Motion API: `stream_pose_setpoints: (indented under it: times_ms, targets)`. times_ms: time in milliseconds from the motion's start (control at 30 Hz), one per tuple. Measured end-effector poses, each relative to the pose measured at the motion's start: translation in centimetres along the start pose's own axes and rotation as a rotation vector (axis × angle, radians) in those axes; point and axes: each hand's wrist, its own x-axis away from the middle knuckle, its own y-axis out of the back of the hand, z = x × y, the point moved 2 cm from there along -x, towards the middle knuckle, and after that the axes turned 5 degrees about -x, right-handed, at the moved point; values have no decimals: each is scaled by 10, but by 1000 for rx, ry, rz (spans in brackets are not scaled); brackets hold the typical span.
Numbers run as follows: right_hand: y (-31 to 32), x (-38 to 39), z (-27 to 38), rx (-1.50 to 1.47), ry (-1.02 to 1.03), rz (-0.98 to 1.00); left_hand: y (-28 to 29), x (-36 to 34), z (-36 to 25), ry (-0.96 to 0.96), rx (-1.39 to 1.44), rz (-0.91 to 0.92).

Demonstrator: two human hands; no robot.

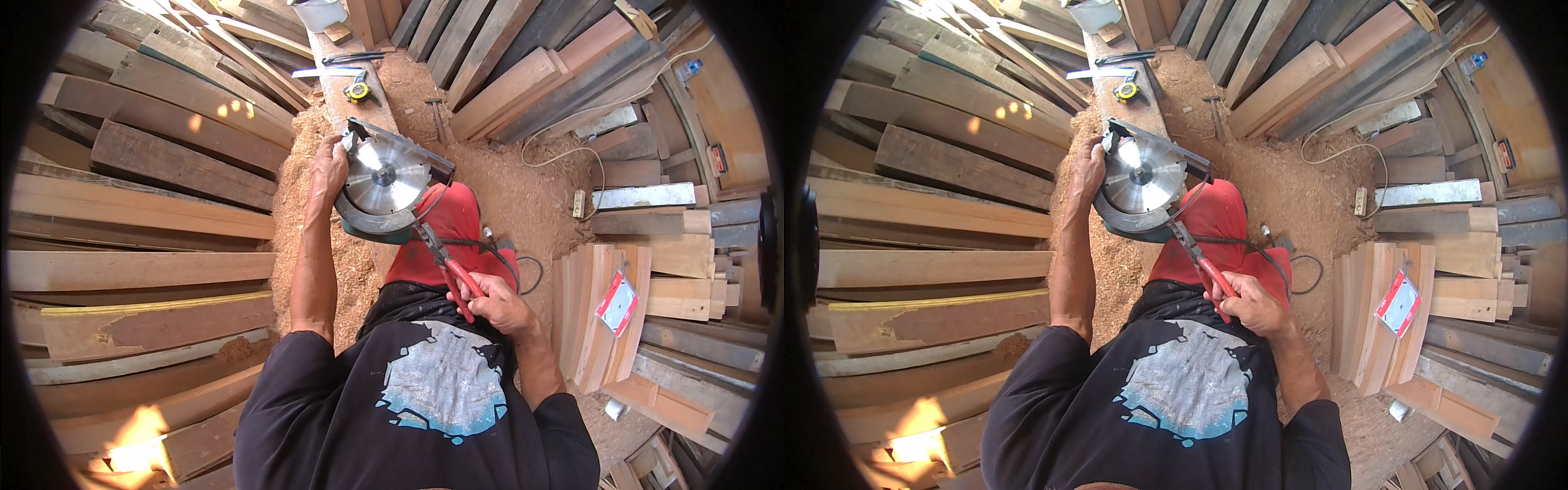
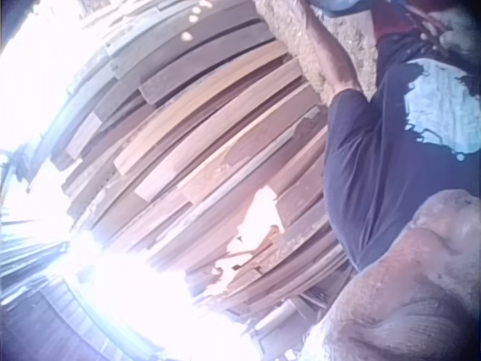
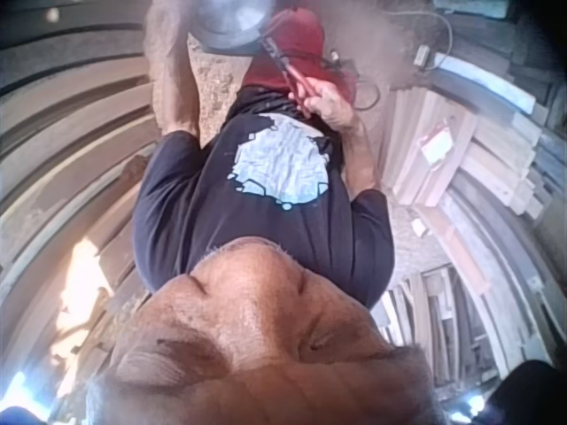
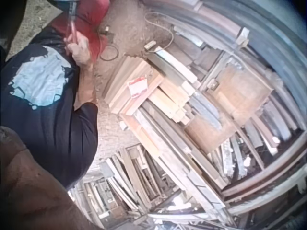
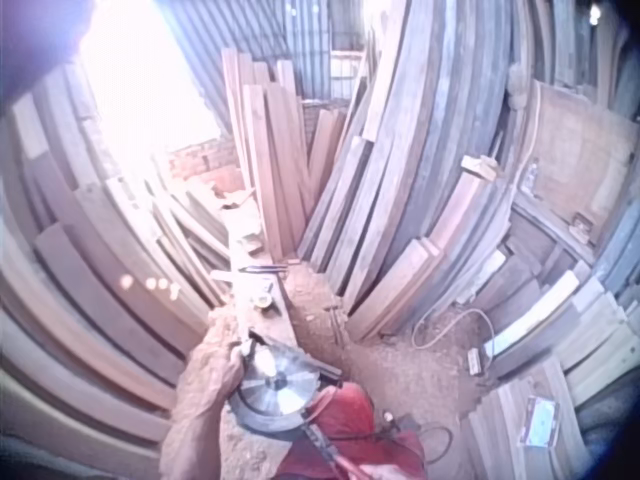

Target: The person kneels on the floor and uses pliers to adjust the blade guard and internal components of a circular saw. They manipulate the saw's lever and blade guard mechanism repeatedly while holding the tool.

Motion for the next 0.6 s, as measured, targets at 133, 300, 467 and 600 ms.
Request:
stream_pose_setpoints:
  times_ms: [133,300,467,600]
  targets:
    - [5,0,-5,18,16,19,0,0,-1,3,-10,-6]
    - [9,-7,-15,59,22,-10,-2,-3,4,7,-8,3]
    - [5,-10,-17,32,25,-64,-1,0,0,-9,10,-9]
    - [12,-16,-23,81,-75,-28,1,1,-2,23,4,1]
